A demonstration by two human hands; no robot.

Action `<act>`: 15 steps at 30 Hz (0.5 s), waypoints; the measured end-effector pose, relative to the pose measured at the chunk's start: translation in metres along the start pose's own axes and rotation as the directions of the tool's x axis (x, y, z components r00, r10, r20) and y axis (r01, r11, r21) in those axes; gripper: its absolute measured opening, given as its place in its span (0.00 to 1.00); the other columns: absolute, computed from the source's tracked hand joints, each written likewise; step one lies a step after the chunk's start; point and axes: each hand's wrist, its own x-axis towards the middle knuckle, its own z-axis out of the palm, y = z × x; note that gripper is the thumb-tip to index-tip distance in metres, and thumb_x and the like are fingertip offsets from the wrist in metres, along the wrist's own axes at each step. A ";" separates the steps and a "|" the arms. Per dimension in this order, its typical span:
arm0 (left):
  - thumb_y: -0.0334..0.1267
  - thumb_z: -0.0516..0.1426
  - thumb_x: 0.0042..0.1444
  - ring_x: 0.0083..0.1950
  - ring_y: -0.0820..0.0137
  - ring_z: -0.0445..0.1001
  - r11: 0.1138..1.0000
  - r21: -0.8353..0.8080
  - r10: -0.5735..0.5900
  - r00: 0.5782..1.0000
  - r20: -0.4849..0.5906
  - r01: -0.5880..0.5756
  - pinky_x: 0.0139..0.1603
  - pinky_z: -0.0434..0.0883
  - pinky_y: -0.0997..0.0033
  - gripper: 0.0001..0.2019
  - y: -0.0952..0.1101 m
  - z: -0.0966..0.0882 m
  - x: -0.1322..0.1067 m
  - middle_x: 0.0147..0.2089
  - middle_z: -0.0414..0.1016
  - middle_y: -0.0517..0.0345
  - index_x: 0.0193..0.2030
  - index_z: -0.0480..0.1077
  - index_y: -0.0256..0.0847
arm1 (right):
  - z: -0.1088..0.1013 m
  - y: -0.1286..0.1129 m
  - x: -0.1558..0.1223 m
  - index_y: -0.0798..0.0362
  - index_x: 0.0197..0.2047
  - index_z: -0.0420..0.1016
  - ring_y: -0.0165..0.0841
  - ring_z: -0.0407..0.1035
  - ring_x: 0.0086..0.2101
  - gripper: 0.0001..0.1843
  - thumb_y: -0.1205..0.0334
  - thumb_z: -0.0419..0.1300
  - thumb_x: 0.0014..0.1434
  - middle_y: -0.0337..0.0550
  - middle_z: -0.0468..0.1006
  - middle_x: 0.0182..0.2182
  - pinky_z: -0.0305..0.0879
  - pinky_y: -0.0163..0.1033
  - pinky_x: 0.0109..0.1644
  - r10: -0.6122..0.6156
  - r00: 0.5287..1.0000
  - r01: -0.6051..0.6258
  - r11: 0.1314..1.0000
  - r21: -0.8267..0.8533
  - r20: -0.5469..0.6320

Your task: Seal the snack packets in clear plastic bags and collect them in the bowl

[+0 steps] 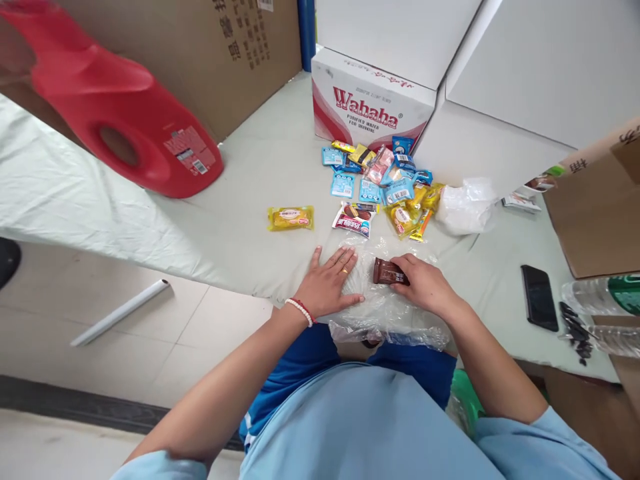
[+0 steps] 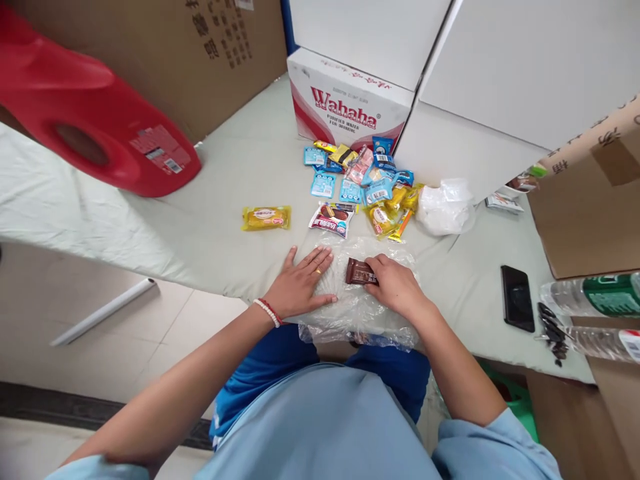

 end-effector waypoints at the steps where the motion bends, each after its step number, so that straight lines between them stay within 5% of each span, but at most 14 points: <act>1: 0.68 0.51 0.64 0.81 0.50 0.51 1.000 0.004 0.002 1.000 0.004 -0.002 0.78 0.33 0.29 0.47 0.000 0.000 0.000 0.80 0.52 0.40 0.80 0.49 0.39 | 0.000 0.001 -0.001 0.50 0.62 0.72 0.44 0.74 0.51 0.24 0.60 0.64 0.63 0.50 0.77 0.53 0.65 0.41 0.46 -0.014 1.000 0.014 1.000 0.001 0.003; 8: 0.62 0.51 0.68 0.81 0.50 0.52 1.000 0.019 0.019 1.000 -0.015 -0.018 0.77 0.42 0.28 0.42 -0.005 -0.005 -0.006 0.81 0.50 0.38 0.80 0.46 0.40 | 0.007 0.002 -0.001 0.48 0.67 0.69 0.48 0.72 0.56 0.31 0.64 0.65 0.62 0.52 0.72 0.63 0.70 0.43 0.50 -0.046 0.998 0.043 0.997 0.058 0.042; 12: 0.47 0.52 0.71 0.82 0.51 0.49 0.999 0.042 0.014 0.984 -0.176 -0.007 0.77 0.46 0.31 0.34 -0.005 -0.012 -0.020 0.81 0.52 0.41 0.80 0.48 0.47 | 0.002 0.009 -0.020 0.45 0.73 0.63 0.48 0.70 0.61 0.34 0.55 0.64 0.66 0.53 0.63 0.70 0.73 0.49 0.56 -0.055 0.990 0.081 0.976 0.203 -0.131; 15: 0.32 0.51 0.66 0.81 0.56 0.51 0.989 0.038 0.145 0.960 -0.240 -0.140 0.79 0.43 0.33 0.35 -0.001 -0.023 -0.038 0.77 0.61 0.46 0.79 0.50 0.50 | -0.003 0.019 -0.055 0.42 0.73 0.64 0.48 0.66 0.64 0.34 0.49 0.64 0.66 0.52 0.67 0.68 0.68 0.54 0.66 -0.148 0.960 0.218 0.928 0.301 -0.239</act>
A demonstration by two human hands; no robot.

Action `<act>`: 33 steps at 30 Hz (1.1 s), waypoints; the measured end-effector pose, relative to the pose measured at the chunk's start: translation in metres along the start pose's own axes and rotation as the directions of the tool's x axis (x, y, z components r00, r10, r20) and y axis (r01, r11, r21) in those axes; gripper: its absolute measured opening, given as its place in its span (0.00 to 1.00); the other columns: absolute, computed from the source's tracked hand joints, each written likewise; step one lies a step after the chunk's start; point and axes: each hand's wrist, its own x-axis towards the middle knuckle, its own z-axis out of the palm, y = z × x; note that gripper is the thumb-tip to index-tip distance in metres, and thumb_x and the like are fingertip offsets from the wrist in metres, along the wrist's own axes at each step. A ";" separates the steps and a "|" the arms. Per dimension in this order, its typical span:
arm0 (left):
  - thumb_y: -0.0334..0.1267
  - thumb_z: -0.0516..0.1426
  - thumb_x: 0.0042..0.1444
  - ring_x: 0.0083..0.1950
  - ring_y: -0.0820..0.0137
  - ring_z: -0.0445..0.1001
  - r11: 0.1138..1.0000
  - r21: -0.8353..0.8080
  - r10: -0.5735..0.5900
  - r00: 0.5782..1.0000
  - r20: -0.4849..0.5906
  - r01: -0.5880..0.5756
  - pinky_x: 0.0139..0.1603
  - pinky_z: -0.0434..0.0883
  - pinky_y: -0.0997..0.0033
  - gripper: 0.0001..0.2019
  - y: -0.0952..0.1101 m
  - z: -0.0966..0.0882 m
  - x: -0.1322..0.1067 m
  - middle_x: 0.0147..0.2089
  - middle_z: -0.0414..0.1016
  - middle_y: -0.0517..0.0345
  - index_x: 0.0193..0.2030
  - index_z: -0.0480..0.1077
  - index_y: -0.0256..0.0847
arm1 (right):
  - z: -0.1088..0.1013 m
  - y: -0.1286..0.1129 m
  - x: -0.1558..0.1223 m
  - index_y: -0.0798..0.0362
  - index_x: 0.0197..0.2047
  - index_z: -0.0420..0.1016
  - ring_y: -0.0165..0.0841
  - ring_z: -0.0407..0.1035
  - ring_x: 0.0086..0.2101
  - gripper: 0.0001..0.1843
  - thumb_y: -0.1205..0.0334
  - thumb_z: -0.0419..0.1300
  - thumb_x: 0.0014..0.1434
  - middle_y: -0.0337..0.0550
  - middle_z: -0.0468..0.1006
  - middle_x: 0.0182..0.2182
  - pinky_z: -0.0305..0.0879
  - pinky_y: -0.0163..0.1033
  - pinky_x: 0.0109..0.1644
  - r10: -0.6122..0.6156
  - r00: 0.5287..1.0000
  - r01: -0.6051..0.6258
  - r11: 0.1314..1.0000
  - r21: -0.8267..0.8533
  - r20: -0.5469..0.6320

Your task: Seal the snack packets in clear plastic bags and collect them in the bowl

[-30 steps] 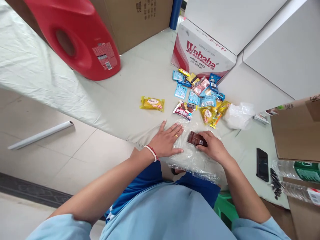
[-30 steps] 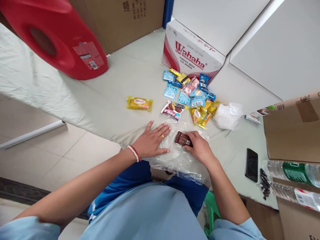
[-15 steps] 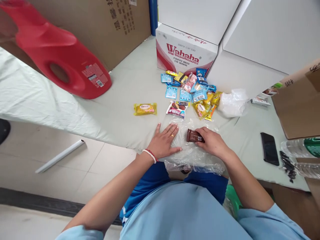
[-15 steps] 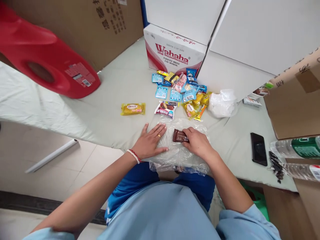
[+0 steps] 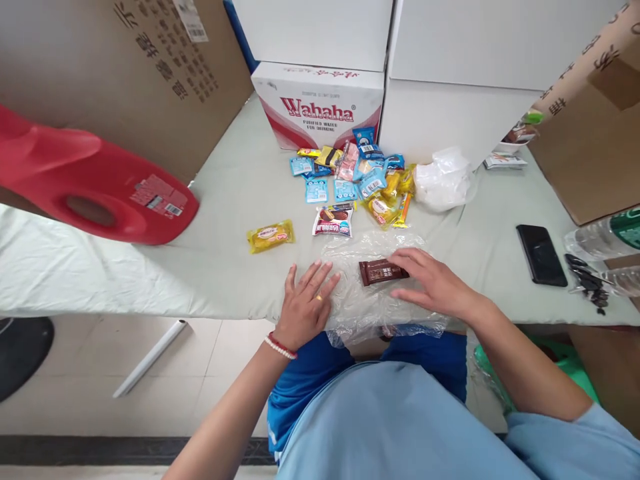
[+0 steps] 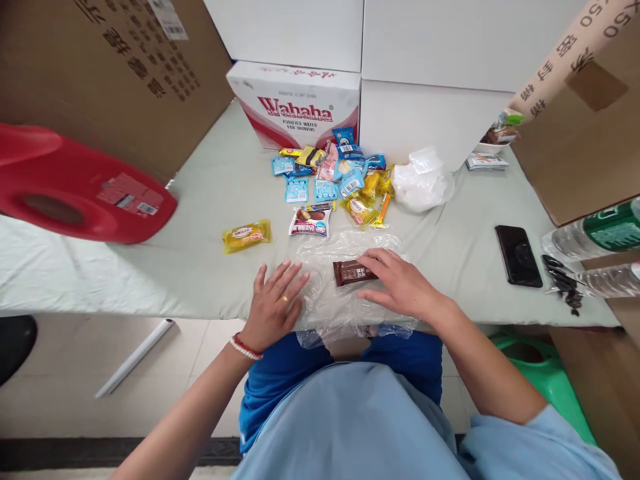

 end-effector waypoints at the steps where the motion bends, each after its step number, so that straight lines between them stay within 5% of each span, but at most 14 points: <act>1: 0.28 0.51 0.63 0.81 0.58 0.53 0.997 -0.032 0.064 0.998 0.015 -0.064 0.80 0.43 0.34 0.36 0.002 -0.006 -0.006 0.76 0.63 0.48 0.78 0.52 0.50 | -0.002 0.001 -0.015 0.41 0.73 0.63 0.48 0.64 0.66 0.38 0.48 0.67 0.64 0.51 0.67 0.68 0.66 0.55 0.68 -0.035 0.999 0.035 0.999 0.028 0.016; 5: 0.25 0.54 0.56 0.81 0.57 0.51 0.963 -0.133 0.258 0.943 0.210 -0.234 0.80 0.43 0.36 0.35 0.009 -0.016 -0.027 0.78 0.59 0.49 0.71 0.65 0.49 | 0.017 0.012 -0.074 0.40 0.75 0.61 0.52 0.55 0.71 0.47 0.57 0.74 0.56 0.50 0.60 0.74 0.57 0.64 0.73 -0.060 0.992 0.062 0.998 -0.014 0.113; 9: 0.29 0.54 0.65 0.79 0.59 0.59 0.960 -0.160 0.264 0.928 0.262 -0.228 0.80 0.49 0.39 0.19 0.009 -0.010 -0.036 0.73 0.70 0.52 0.59 0.75 0.49 | 0.047 0.028 -0.103 0.43 0.61 0.77 0.49 0.61 0.68 0.23 0.68 0.60 0.65 0.51 0.71 0.67 0.59 0.67 0.71 0.001 1.000 -0.003 0.998 -0.065 -0.019; 14: 0.37 0.51 0.72 0.72 0.63 0.68 0.961 -0.259 -0.052 0.986 0.157 0.092 0.72 0.68 0.51 0.12 -0.002 -0.009 -0.005 0.54 0.83 0.53 0.45 0.76 0.45 | 0.022 0.037 -0.077 0.46 0.44 0.81 0.43 0.74 0.53 0.11 0.56 0.56 0.70 0.51 0.80 0.52 0.72 0.51 0.57 0.117 0.974 -0.084 0.982 0.172 -0.195; 20: 0.43 0.57 0.65 0.59 0.55 0.75 0.878 -0.177 -0.437 0.895 0.085 0.445 0.65 0.72 0.48 0.08 -0.030 0.012 0.056 0.47 0.82 0.50 0.40 0.74 0.43 | -0.010 0.064 -0.007 0.51 0.41 0.79 0.35 0.74 0.33 0.13 0.53 0.58 0.67 0.41 0.82 0.33 0.66 0.37 0.38 0.402 0.900 -0.354 0.900 0.254 -0.169; 24: 0.40 0.63 0.56 0.60 0.47 0.71 0.786 -0.075 -0.617 0.774 -0.140 0.613 0.66 0.68 0.42 0.14 -0.039 0.017 0.071 0.53 0.75 0.41 0.47 0.74 0.38 | -0.010 0.081 0.019 0.53 0.49 0.81 0.39 0.76 0.38 0.13 0.61 0.59 0.64 0.46 0.84 0.40 0.64 0.38 0.39 0.529 0.845 -0.534 0.843 -0.070 -0.079; 27: 0.35 0.59 0.60 0.61 0.49 0.69 0.818 -0.081 -0.534 0.700 -0.474 0.569 0.66 0.64 0.43 0.11 -0.025 0.002 0.065 0.54 0.73 0.40 0.49 0.74 0.38 | -0.018 0.076 0.030 0.52 0.57 0.78 0.44 0.75 0.45 0.19 0.60 0.56 0.67 0.52 0.82 0.49 0.64 0.41 0.41 0.463 0.859 -0.508 0.822 -0.256 -0.219; 29: 0.30 0.55 0.63 0.56 0.54 0.72 0.910 -0.078 -0.376 0.735 -0.564 0.406 0.62 0.66 0.48 0.10 -0.003 -0.007 0.060 0.50 0.76 0.44 0.49 0.74 0.40 | -0.023 0.066 0.044 0.51 0.58 0.78 0.44 0.75 0.47 0.19 0.59 0.53 0.69 0.51 0.81 0.50 0.65 0.41 0.43 0.324 0.915 -0.385 0.879 -0.282 -0.239; 31: 0.28 0.54 0.64 0.49 0.61 0.74 0.988 -0.088 -0.155 0.903 -0.400 0.130 0.53 0.69 0.56 0.13 0.025 -0.008 0.062 0.48 0.79 0.49 0.50 0.75 0.44 | -0.021 0.054 0.065 0.50 0.57 0.78 0.44 0.75 0.48 0.18 0.60 0.53 0.70 0.49 0.81 0.52 0.65 0.41 0.45 0.187 0.974 -0.217 0.934 -0.285 -0.129; 33: 0.27 0.53 0.65 0.46 0.62 0.74 0.998 -0.047 0.020 0.983 -0.180 -0.029 0.46 0.69 0.59 0.17 0.049 0.001 0.069 0.55 0.81 0.50 0.56 0.75 0.45 | -0.012 0.045 0.092 0.50 0.61 0.76 0.44 0.75 0.49 0.20 0.61 0.55 0.69 0.49 0.79 0.57 0.65 0.41 0.44 0.125 0.992 -0.119 0.947 -0.300 -0.001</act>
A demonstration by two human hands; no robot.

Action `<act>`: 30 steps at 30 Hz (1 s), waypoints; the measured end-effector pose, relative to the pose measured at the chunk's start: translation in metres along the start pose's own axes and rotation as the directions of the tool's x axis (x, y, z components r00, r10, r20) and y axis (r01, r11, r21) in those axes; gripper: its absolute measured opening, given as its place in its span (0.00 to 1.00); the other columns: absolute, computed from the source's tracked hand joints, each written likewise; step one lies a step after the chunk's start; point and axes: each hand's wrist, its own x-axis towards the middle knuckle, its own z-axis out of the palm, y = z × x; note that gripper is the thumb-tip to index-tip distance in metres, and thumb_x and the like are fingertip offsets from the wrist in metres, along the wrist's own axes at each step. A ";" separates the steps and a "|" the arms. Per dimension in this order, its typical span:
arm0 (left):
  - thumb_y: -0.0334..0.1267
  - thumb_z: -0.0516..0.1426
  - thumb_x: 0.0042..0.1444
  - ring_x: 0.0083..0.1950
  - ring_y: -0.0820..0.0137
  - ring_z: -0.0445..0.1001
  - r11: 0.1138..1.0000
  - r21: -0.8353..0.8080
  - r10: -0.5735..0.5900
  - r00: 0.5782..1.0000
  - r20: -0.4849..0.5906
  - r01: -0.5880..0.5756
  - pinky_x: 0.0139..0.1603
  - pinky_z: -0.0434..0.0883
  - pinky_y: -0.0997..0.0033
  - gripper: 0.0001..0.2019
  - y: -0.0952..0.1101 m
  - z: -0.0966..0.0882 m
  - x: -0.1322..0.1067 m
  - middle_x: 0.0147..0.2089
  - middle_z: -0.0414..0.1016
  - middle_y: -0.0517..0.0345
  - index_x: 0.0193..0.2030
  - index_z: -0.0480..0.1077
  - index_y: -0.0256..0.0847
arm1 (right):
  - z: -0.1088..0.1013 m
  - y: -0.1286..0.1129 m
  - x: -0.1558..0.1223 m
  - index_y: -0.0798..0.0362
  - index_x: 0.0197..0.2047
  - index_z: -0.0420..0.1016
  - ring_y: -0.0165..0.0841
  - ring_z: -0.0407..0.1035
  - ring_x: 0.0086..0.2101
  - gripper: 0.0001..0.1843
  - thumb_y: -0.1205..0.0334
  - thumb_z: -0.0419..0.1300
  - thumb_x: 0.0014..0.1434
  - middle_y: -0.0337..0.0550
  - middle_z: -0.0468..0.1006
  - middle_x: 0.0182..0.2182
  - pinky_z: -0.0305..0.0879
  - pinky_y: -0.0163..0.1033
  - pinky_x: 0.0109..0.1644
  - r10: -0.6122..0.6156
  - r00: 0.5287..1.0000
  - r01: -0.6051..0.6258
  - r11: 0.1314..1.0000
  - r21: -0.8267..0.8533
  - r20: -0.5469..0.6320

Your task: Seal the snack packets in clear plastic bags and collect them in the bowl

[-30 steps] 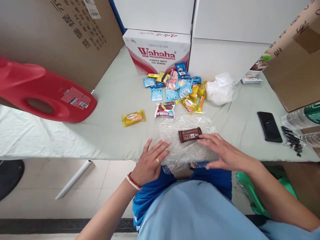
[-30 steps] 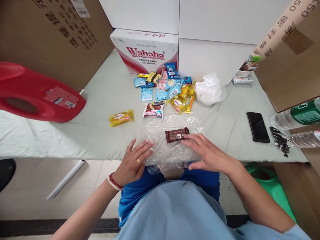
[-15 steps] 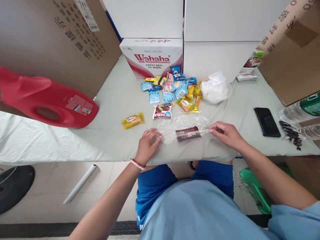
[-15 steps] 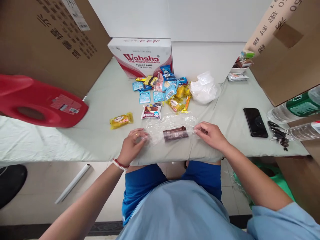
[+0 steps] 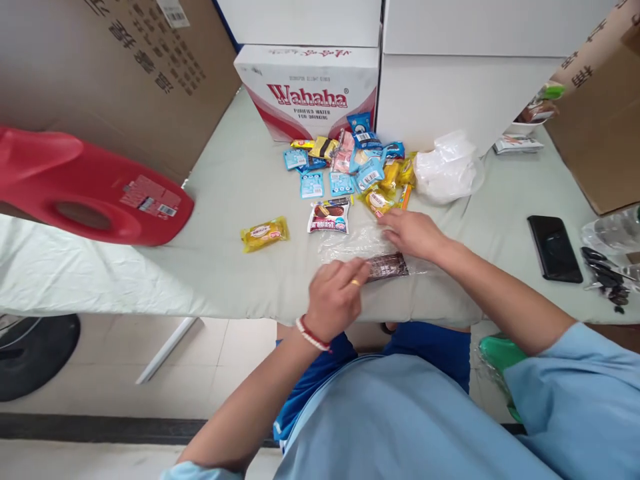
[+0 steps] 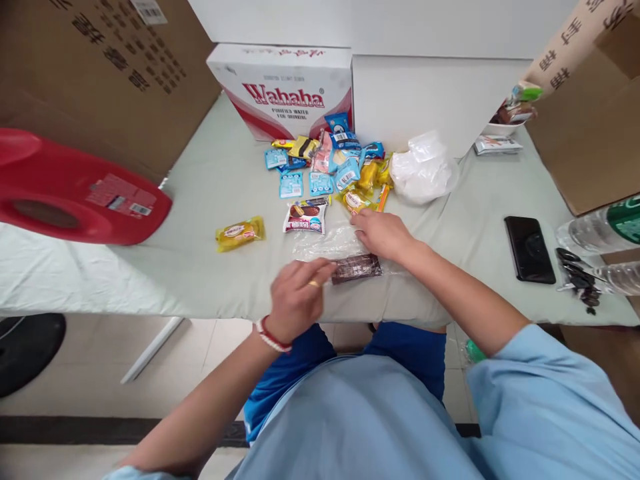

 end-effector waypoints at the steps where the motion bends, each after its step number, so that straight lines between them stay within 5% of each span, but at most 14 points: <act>1: 0.27 0.53 0.65 0.46 0.62 0.74 0.999 0.032 0.021 0.994 0.104 -0.024 0.44 0.69 0.59 0.19 0.008 0.008 0.003 0.58 0.81 0.50 0.59 0.75 0.44 | 0.004 -0.006 0.013 0.50 0.64 0.74 0.45 0.75 0.49 0.22 0.61 0.56 0.68 0.51 0.77 0.60 0.65 0.42 0.43 -0.005 0.999 0.006 1.000 -0.024 0.043; 4: 0.28 0.52 0.68 0.50 0.59 0.73 0.994 0.110 -0.045 0.941 0.336 0.008 0.45 0.68 0.56 0.20 0.019 0.029 0.011 0.63 0.79 0.51 0.61 0.74 0.43 | 0.013 -0.017 0.045 0.55 0.64 0.73 0.48 0.75 0.47 0.24 0.64 0.59 0.65 0.56 0.79 0.56 0.63 0.43 0.41 0.046 0.988 -0.030 0.993 -0.110 0.147; 7: 0.29 0.51 0.69 0.54 0.59 0.73 0.992 0.112 -0.093 0.908 0.408 0.051 0.48 0.69 0.56 0.20 0.018 0.037 0.010 0.66 0.76 0.50 0.64 0.73 0.43 | 0.006 -0.018 0.053 0.55 0.48 0.83 0.48 0.71 0.47 0.13 0.67 0.58 0.64 0.55 0.82 0.45 0.61 0.45 0.44 -0.041 0.982 0.063 0.991 -0.117 0.182; 13: 0.30 0.51 0.69 0.53 0.59 0.73 0.990 0.105 -0.124 0.904 0.408 0.089 0.48 0.70 0.55 0.21 0.022 0.033 0.008 0.65 0.77 0.50 0.65 0.73 0.43 | -0.018 -0.029 -0.006 0.55 0.38 0.80 0.45 0.65 0.46 0.14 0.64 0.54 0.70 0.53 0.77 0.37 0.58 0.47 0.50 -0.385 0.922 0.381 0.918 -0.110 -0.023; 18: 0.29 0.52 0.67 0.53 0.58 0.76 0.983 0.038 -0.180 0.904 0.389 0.180 0.50 0.72 0.53 0.22 0.020 0.034 0.005 0.65 0.78 0.50 0.64 0.75 0.44 | 0.019 -0.028 -0.061 0.55 0.46 0.77 0.40 0.66 0.41 0.12 0.70 0.53 0.69 0.51 0.77 0.39 0.61 0.41 0.43 -0.392 0.920 0.393 0.919 -0.036 0.023; 22: 0.26 0.52 0.62 0.57 0.60 0.79 0.917 -0.275 -0.203 0.930 0.305 0.290 0.58 0.74 0.53 0.22 0.003 0.034 -0.013 0.61 0.81 0.53 0.56 0.80 0.47 | 0.051 -0.022 -0.074 0.54 0.64 0.72 0.40 0.66 0.42 0.23 0.72 0.49 0.69 0.48 0.76 0.41 0.64 0.42 0.48 -0.396 0.917 0.399 0.913 0.081 -0.050; 24: 0.28 0.53 0.61 0.56 0.63 0.80 0.813 -0.437 -0.333 0.923 0.193 0.385 0.61 0.74 0.56 0.17 -0.010 0.030 -0.022 0.53 0.84 0.55 0.47 0.82 0.47 | 0.055 -0.023 -0.074 0.51 0.67 0.71 0.40 0.64 0.40 0.26 0.71 0.48 0.70 0.47 0.74 0.40 0.63 0.42 0.46 -0.378 0.924 0.383 0.919 0.096 -0.063; 26: 0.33 0.53 0.63 0.53 0.64 0.81 0.668 -0.528 -0.588 0.807 0.056 0.524 0.60 0.74 0.59 0.13 -0.023 0.025 -0.027 0.48 0.85 0.56 0.41 0.80 0.45 | 0.055 -0.026 -0.073 0.49 0.66 0.74 0.40 0.63 0.38 0.25 0.69 0.50 0.70 0.47 0.73 0.39 0.61 0.43 0.45 -0.376 0.925 0.379 0.920 0.096 -0.050; 29: 0.43 0.52 0.67 0.54 0.64 0.78 0.460 -0.563 -0.853 0.518 -0.065 0.687 0.62 0.72 0.60 0.14 -0.039 0.021 -0.022 0.53 0.81 0.52 0.49 0.76 0.43 | 0.052 -0.031 -0.071 0.48 0.64 0.77 0.40 0.62 0.40 0.23 0.68 0.53 0.70 0.49 0.73 0.40 0.60 0.44 0.46 -0.388 0.921 0.390 0.914 0.115 -0.038; 30: 0.46 0.52 0.67 0.57 0.62 0.77 0.438 -0.535 -0.871 0.489 -0.052 0.723 0.64 0.70 0.58 0.15 -0.041 0.021 -0.018 0.56 0.79 0.50 0.52 0.74 0.42 | 0.052 -0.032 -0.071 0.48 0.64 0.77 0.40 0.62 0.40 0.23 0.67 0.54 0.70 0.49 0.73 0.41 0.61 0.44 0.47 -0.388 0.921 0.390 0.912 0.129 -0.042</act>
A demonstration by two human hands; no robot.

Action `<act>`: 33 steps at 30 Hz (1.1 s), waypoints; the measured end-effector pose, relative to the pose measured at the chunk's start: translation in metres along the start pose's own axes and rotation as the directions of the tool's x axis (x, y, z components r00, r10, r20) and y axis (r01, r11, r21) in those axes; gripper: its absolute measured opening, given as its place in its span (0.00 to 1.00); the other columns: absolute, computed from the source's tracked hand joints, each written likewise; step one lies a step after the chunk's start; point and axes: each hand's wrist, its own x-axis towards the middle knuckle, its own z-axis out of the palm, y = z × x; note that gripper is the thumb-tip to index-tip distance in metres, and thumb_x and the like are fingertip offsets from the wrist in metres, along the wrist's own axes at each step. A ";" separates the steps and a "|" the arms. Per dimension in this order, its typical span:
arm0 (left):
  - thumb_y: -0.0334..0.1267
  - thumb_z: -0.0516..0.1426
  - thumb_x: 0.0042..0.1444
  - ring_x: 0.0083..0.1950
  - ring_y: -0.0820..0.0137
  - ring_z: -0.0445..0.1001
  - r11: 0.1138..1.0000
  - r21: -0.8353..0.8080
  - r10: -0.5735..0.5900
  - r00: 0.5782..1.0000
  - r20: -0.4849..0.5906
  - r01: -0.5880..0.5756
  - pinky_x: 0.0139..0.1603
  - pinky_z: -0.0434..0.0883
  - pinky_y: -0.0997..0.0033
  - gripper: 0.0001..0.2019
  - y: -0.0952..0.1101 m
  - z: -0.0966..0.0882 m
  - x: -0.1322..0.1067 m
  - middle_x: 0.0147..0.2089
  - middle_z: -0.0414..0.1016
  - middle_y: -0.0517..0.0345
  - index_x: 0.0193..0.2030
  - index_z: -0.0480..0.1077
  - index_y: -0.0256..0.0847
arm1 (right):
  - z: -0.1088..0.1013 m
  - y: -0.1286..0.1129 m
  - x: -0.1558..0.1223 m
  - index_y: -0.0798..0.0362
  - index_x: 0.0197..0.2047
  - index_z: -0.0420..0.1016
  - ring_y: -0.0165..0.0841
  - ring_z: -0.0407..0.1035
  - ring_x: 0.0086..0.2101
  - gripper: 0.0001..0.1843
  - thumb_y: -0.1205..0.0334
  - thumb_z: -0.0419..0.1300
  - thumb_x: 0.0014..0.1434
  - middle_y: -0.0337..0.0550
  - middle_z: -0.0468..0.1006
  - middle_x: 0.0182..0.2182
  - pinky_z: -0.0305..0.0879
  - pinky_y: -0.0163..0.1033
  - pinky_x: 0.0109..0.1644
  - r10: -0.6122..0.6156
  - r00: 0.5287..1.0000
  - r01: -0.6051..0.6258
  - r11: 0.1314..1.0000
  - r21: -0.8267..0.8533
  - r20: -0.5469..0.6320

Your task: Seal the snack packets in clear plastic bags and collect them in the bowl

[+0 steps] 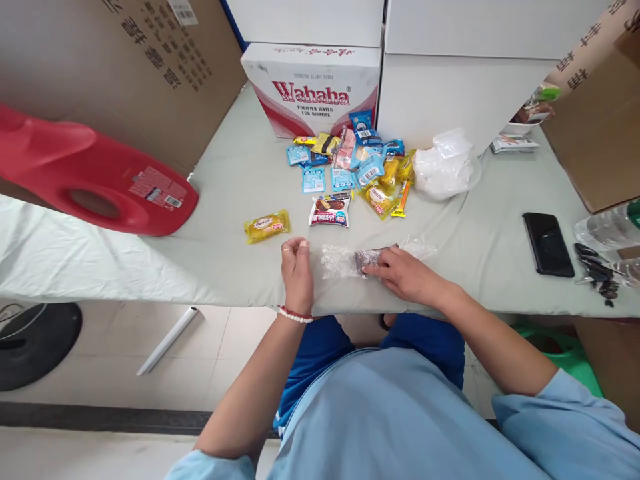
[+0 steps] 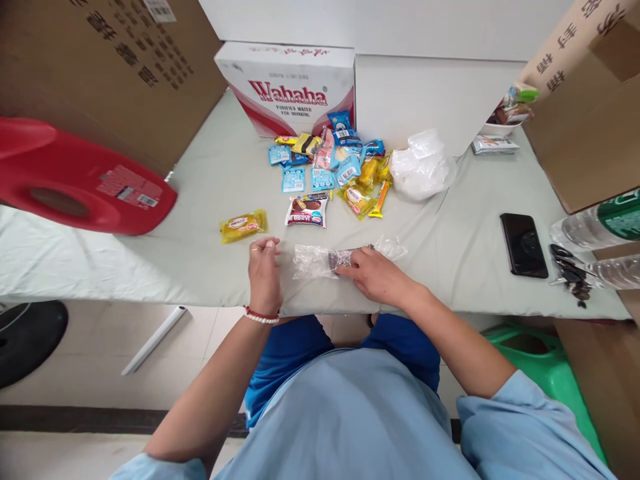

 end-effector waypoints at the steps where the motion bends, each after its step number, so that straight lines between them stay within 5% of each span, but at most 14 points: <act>1: 0.48 0.54 0.66 0.61 0.59 0.74 0.998 0.063 -0.004 0.999 0.044 0.001 0.66 0.68 0.55 0.17 0.002 0.002 0.002 0.59 0.78 0.48 0.53 0.74 0.42 | 0.000 0.000 0.000 0.49 0.64 0.77 0.41 0.62 0.41 0.22 0.67 0.55 0.70 0.50 0.72 0.41 0.61 0.45 0.48 0.003 1.000 -0.003 1.000 0.017 -0.007; 5: 0.45 0.63 0.56 0.59 0.54 0.73 0.950 0.266 0.068 0.938 0.341 -0.165 0.66 0.67 0.51 0.09 0.012 0.009 -0.006 0.52 0.79 0.48 0.37 0.74 0.43 | 0.000 0.001 -0.004 0.52 0.66 0.75 0.43 0.63 0.45 0.23 0.63 0.58 0.69 0.53 0.72 0.45 0.64 0.48 0.52 0.016 0.999 -0.012 0.992 0.125 -0.031; 8: 0.42 0.62 0.58 0.42 0.65 0.75 0.971 0.176 0.098 0.940 0.326 -0.162 0.50 0.74 0.63 0.08 0.022 0.015 -0.021 0.38 0.75 0.57 0.32 0.71 0.43 | -0.001 0.001 -0.008 0.53 0.67 0.73 0.44 0.63 0.47 0.24 0.63 0.59 0.69 0.54 0.73 0.47 0.66 0.49 0.53 0.016 0.998 -0.005 0.981 0.195 -0.053; 11: 0.41 0.61 0.60 0.36 0.69 0.75 0.987 0.046 0.136 0.944 0.302 -0.157 0.41 0.74 0.69 0.06 0.035 0.027 -0.036 0.36 0.75 0.58 0.35 0.72 0.42 | 0.000 -0.001 -0.008 0.53 0.66 0.74 0.44 0.63 0.46 0.24 0.64 0.58 0.68 0.54 0.73 0.47 0.66 0.51 0.53 0.020 0.998 -0.007 0.983 0.185 -0.067; 15: 0.40 0.55 0.68 0.53 0.64 0.79 0.939 -0.018 0.306 0.809 0.503 -0.343 0.53 0.78 0.63 0.11 0.050 0.051 -0.048 0.54 0.80 0.48 0.49 0.77 0.41 | 0.002 -0.008 -0.008 0.54 0.58 0.78 0.45 0.64 0.47 0.18 0.65 0.58 0.67 0.56 0.75 0.49 0.67 0.53 0.53 0.050 0.993 -0.030 0.983 0.179 -0.109; 17: 0.40 0.50 0.72 0.63 0.60 0.75 0.866 0.069 0.368 0.726 0.581 -0.495 0.65 0.73 0.54 0.16 0.052 0.059 -0.052 0.62 0.78 0.44 0.51 0.78 0.39 | 0.003 -0.010 -0.016 0.54 0.55 0.79 0.46 0.66 0.50 0.16 0.65 0.57 0.67 0.57 0.76 0.52 0.68 0.54 0.56 0.055 0.991 -0.027 0.976 0.215 -0.123; 20: 0.39 0.48 0.73 0.67 0.56 0.71 0.742 0.218 0.384 0.669 0.636 -0.634 0.69 0.69 0.49 0.18 0.050 0.062 -0.055 0.68 0.73 0.43 0.56 0.76 0.37 | 0.005 -0.008 -0.043 0.50 0.53 0.80 0.44 0.69 0.53 0.15 0.65 0.54 0.70 0.53 0.79 0.53 0.67 0.54 0.59 0.148 0.979 -0.105 0.957 0.272 -0.144; 22: 0.36 0.50 0.71 0.66 0.56 0.71 0.673 0.285 0.374 0.646 0.665 -0.682 0.64 0.71 0.51 0.18 0.049 0.061 -0.058 0.71 0.70 0.44 0.61 0.73 0.36 | 0.007 -0.002 -0.067 0.49 0.51 0.81 0.43 0.73 0.50 0.15 0.61 0.53 0.71 0.50 0.82 0.49 0.69 0.53 0.58 0.342 0.916 -0.268 0.911 0.314 -0.211; 23: 0.35 0.51 0.70 0.66 0.55 0.70 0.638 0.311 0.368 0.633 0.681 -0.705 0.62 0.73 0.52 0.19 0.049 0.061 -0.059 0.72 0.69 0.45 0.63 0.72 0.36 | 0.009 0.002 -0.077 0.49 0.49 0.81 0.43 0.74 0.47 0.15 0.58 0.53 0.71 0.49 0.83 0.46 0.70 0.52 0.56 0.475 0.842 -0.380 0.859 0.344 -0.256; 26: 0.30 0.52 0.66 0.66 0.52 0.69 0.530 0.367 0.361 0.595 0.718 -0.764 0.57 0.74 0.53 0.23 0.048 0.062 -0.064 0.75 0.65 0.46 0.67 0.69 0.36 | 0.009 0.015 -0.091 0.51 0.49 0.79 0.43 0.76 0.42 0.21 0.46 0.52 0.71 0.50 0.84 0.43 0.71 0.49 0.51 0.778 0.515 -0.646 0.628 0.434 -0.359; 28: 0.28 0.52 0.65 0.67 0.51 0.68 0.475 0.399 0.366 0.588 0.721 -0.785 0.55 0.74 0.53 0.26 0.046 0.064 -0.068 0.77 0.62 0.44 0.69 0.66 0.36 | 0.009 0.022 -0.083 0.53 0.53 0.77 0.44 0.76 0.42 0.28 0.39 0.49 0.70 0.55 0.83 0.46 0.70 0.48 0.50 0.835 0.398 -0.719 0.541 0.436 -0.380; 30: 0.28 0.52 0.65 0.68 0.51 0.68 0.437 0.425 0.373 0.589 0.717 -0.793 0.52 0.74 0.54 0.27 0.045 0.066 -0.071 0.77 0.60 0.42 0.71 0.64 0.36 | 0.008 0.027 -0.066 0.55 0.56 0.75 0.46 0.76 0.43 0.32 0.37 0.49 0.70 0.56 0.82 0.45 0.69 0.48 0.49 0.845 0.407 -0.760 0.523 0.385 -0.346; 33: 0.28 0.49 0.67 0.67 0.52 0.68 0.406 0.438 0.368 0.582 0.725 -0.802 0.50 0.74 0.54 0.26 0.045 0.066 -0.073 0.78 0.60 0.43 0.71 0.64 0.36 | 0.010 0.032 -0.043 0.53 0.49 0.78 0.44 0.73 0.38 0.24 0.41 0.56 0.66 0.51 0.80 0.37 0.67 0.45 0.44 0.835 0.491 -0.786 0.548 0.287 -0.250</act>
